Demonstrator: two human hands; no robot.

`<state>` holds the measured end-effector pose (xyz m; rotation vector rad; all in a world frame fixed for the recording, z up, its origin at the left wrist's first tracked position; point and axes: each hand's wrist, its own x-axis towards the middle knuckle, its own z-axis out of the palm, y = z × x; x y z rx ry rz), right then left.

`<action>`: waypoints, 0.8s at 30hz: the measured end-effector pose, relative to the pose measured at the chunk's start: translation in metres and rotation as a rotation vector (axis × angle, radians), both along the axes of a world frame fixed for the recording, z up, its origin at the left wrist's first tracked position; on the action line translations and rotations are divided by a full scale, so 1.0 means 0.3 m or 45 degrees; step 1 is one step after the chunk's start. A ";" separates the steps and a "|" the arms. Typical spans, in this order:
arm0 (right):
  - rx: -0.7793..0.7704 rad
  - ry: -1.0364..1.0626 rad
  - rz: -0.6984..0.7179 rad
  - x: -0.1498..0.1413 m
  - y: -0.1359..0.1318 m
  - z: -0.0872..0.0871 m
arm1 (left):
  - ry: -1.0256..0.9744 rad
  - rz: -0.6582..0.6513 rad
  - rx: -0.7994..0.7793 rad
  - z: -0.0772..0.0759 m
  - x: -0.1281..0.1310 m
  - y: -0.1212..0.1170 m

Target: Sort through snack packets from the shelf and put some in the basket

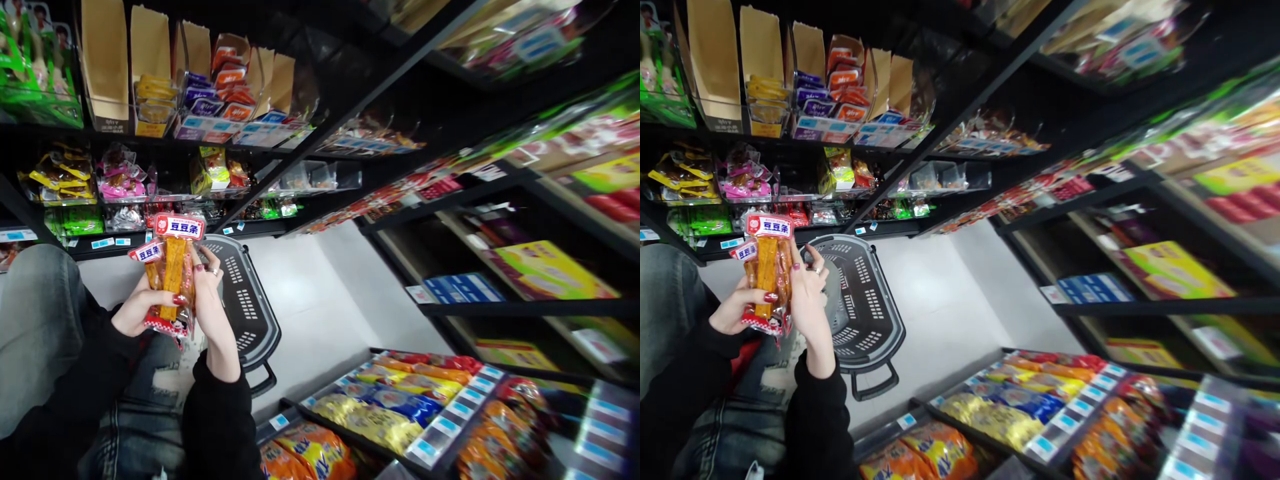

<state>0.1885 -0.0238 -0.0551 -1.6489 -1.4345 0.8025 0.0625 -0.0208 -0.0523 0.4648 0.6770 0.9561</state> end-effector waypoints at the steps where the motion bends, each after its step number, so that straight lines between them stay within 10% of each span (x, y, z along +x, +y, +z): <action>1: 0.011 -0.017 -0.012 -0.003 -0.002 0.006 | -0.012 -0.008 -0.003 -0.004 0.000 0.000; 8: 0.417 0.213 -0.116 -0.018 -0.025 0.063 | 0.005 0.024 -0.018 -0.008 0.003 0.006; 18: 0.180 0.287 -0.069 -0.024 -0.019 0.073 | 0.228 0.040 0.152 0.014 0.012 0.017; 24: 0.167 0.477 -0.205 -0.023 0.010 0.020 | 0.140 0.134 -0.103 0.007 0.012 0.024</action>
